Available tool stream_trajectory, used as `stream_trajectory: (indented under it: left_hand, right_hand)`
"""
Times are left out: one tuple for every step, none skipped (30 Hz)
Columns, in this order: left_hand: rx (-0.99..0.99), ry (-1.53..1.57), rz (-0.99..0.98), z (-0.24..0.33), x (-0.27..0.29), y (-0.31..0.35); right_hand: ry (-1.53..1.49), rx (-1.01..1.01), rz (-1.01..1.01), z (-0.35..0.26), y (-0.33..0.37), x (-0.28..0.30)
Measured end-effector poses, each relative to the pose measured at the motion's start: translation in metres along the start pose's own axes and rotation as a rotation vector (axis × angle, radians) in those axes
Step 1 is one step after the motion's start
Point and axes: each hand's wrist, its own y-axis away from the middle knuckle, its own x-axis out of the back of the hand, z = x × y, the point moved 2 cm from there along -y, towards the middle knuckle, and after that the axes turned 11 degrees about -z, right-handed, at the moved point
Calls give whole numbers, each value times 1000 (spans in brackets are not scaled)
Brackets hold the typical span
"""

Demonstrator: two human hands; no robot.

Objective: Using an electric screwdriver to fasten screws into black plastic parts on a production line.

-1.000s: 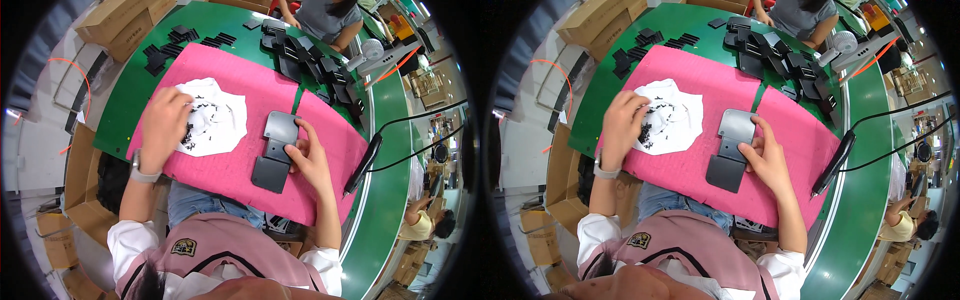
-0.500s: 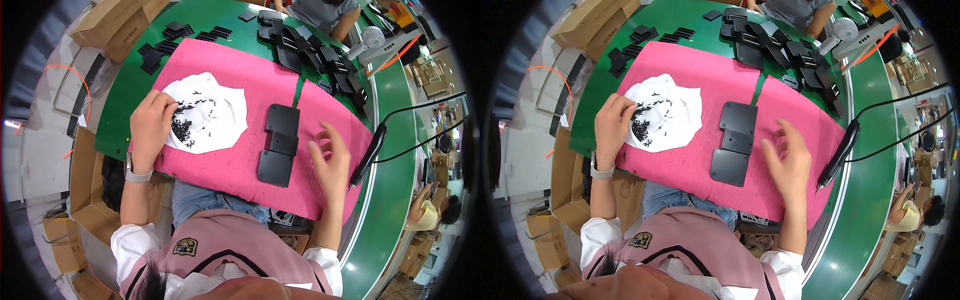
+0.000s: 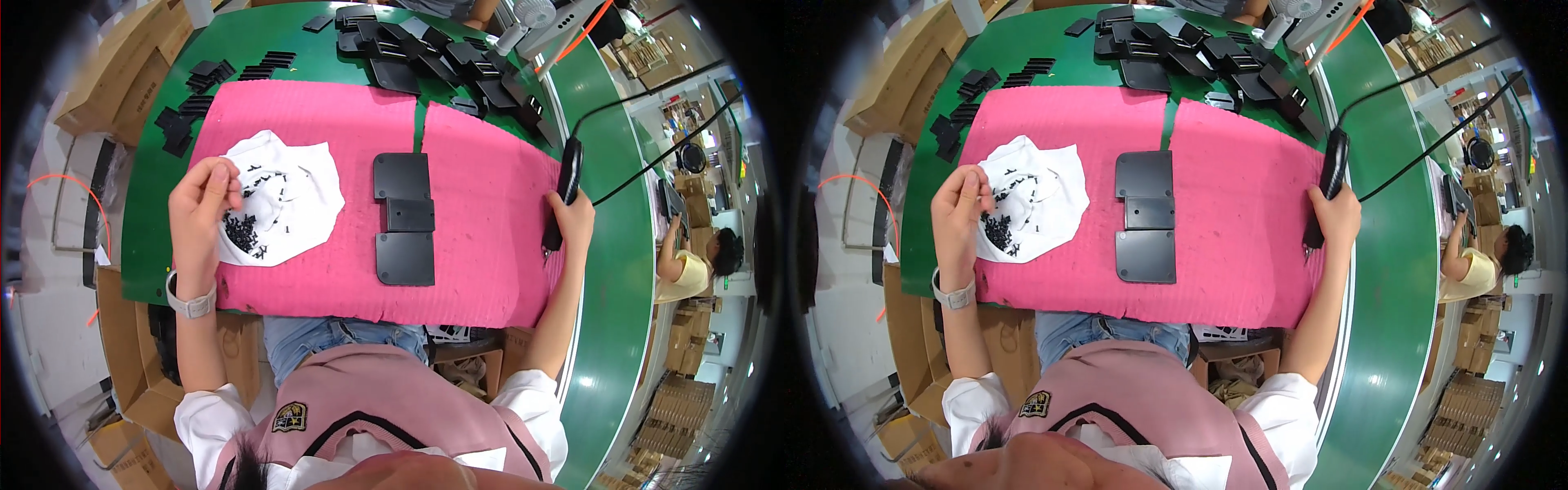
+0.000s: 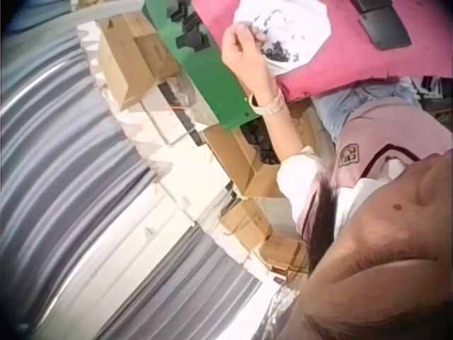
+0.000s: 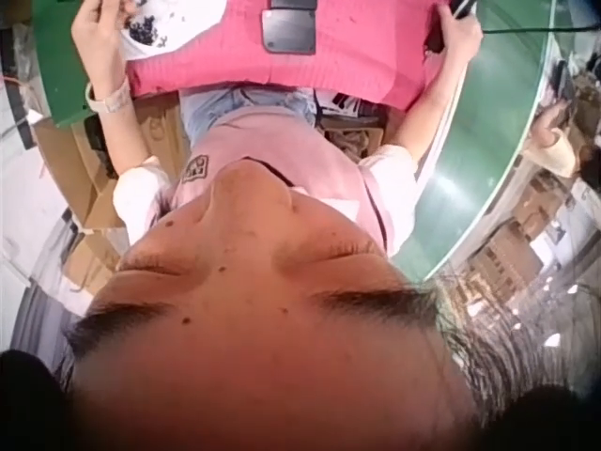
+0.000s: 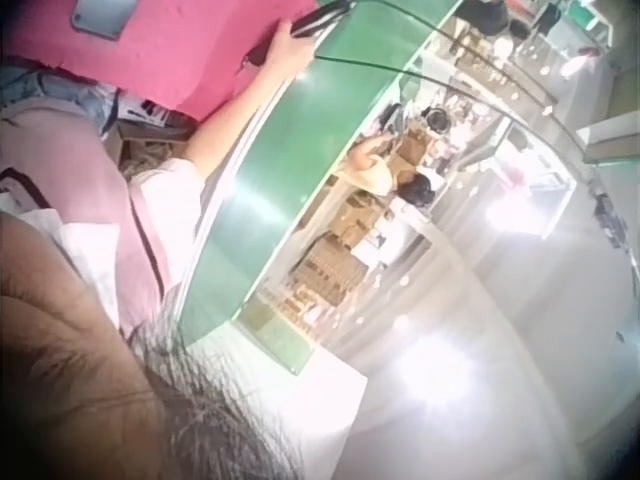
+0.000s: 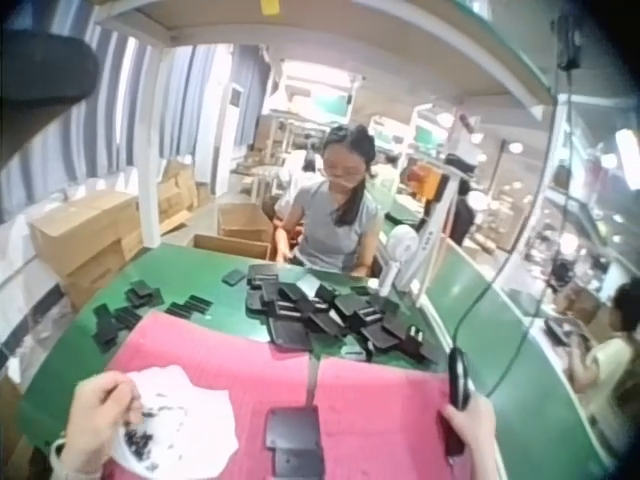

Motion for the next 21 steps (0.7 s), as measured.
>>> stream_trajectory:
  left_hand:
    - [47,282,-76,0,-7,-3]
    - [59,539,-214,-4,-13,-7]
    - [57,536,-217,-6,-19,-12]
    - [135,638,-270,-8,-32,-16]
    - [218,741,-325,-8,-45,-19]
    - [233,760,-368,-8,-51,-19]
    - [266,757,-418,-4,-67,-22]
    - [274,729,-470,-2,-80,-24]
    - [283,723,-469,1,-91,-26]
    - [297,687,-536,3,-101,-28]
    - [310,650,-605,5,-111,-30]
    - [315,625,-599,7,-118,-31]
    - [317,621,-598,7,-119,-31]
    - [292,563,-604,8,-121,-31]
    - [267,506,-609,9,-122,-31]
    - [272,505,-549,11,-122,-29]
    - [279,504,-548,9,-121,-29]
    - [223,474,-556,7,-118,-28]
    - [167,447,-564,6,-117,-28]
    - [174,451,-565,5,-116,-28]
    - [181,439,-569,3,-115,-28]
  right_hand:
    - [-24,52,4,-6,-6,1]
    - [-26,52,6,-9,-7,3]
    - [-315,176,-63,-14,-7,5]
    - [-607,306,-141,-32,-3,8]
    - [-1001,335,-293,-59,10,10]
    - [-1217,544,-341,-97,30,24]
    - [-1385,749,-403,-116,35,33]
    - [-1503,817,-464,-135,41,39]
    - [-1574,896,-541,-154,48,48]
    - [-1600,1007,-596,-168,53,52]
    - [-1613,1038,-624,-182,61,55]
    - [-1587,1142,-640,-193,67,55]
    - [-1558,1249,-658,-203,72,56]
    - [-1579,1242,-713,-207,82,62]
    - [-1598,1232,-770,-207,91,67]
    - [-1479,1349,-767,-197,82,65]
    - [-1750,1588,-831,-203,71,49]
    - [-1756,1598,-834,-200,69,46]
    - [-1759,1606,-837,-200,68,46]
    - [-1761,1596,-840,-199,67,43]
    - [-1778,1584,-836,-198,66,39]
